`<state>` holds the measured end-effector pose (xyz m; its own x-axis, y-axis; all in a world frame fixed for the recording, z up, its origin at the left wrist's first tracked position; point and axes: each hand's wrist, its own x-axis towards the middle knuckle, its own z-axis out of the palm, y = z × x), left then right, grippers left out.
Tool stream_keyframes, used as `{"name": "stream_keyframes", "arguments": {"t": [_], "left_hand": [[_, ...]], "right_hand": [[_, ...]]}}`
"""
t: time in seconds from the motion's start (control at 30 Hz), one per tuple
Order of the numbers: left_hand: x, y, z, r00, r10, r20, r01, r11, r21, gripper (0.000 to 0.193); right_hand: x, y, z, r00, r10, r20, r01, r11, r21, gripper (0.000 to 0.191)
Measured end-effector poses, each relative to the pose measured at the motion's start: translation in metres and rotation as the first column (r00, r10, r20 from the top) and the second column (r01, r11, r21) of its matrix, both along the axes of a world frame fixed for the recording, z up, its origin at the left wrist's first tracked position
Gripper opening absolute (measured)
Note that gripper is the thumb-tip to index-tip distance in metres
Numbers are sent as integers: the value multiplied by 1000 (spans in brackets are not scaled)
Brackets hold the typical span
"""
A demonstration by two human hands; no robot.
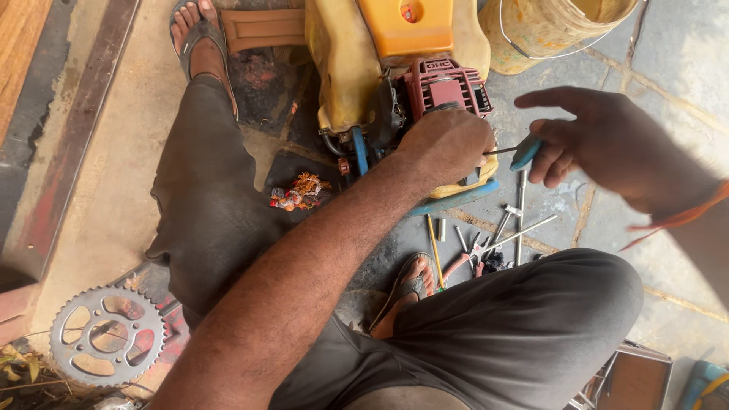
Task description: The person sits on the floor repairing a small engine mounted on a yellow backpack unit. They use a screwdriver to loosen and remove parts from the engine, handle small components by hand, reposition the unit, and continue unscrewing parts on the engine housing.
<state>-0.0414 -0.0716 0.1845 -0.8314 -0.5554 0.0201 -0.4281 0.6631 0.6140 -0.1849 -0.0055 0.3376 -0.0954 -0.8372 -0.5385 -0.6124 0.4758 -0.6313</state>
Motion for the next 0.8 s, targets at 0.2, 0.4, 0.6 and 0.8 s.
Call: {"name": "stream_keyframes", "arguments": {"t": [0.2, 0.4, 0.6, 0.8], "left_hand": [[1, 0, -2, 1000, 21, 16, -21, 999, 38, 13], [-3, 1, -4, 999, -7, 34, 5, 999, 53, 12], [16, -32, 10, 989, 112, 94, -118, 992, 55, 8], [55, -56, 33, 915, 369, -162, -379, 925, -31, 26]], "right_hand": [[-3, 18, 12, 265, 281, -922, -806, 590, -52, 62], [-9, 7, -4, 978, -66, 196, 32, 985, 169, 53], [15, 27, 18, 135, 271, -953, -911, 413, -12, 56], [23, -10, 9, 992, -97, -79, 111, 973, 201, 44]]}}
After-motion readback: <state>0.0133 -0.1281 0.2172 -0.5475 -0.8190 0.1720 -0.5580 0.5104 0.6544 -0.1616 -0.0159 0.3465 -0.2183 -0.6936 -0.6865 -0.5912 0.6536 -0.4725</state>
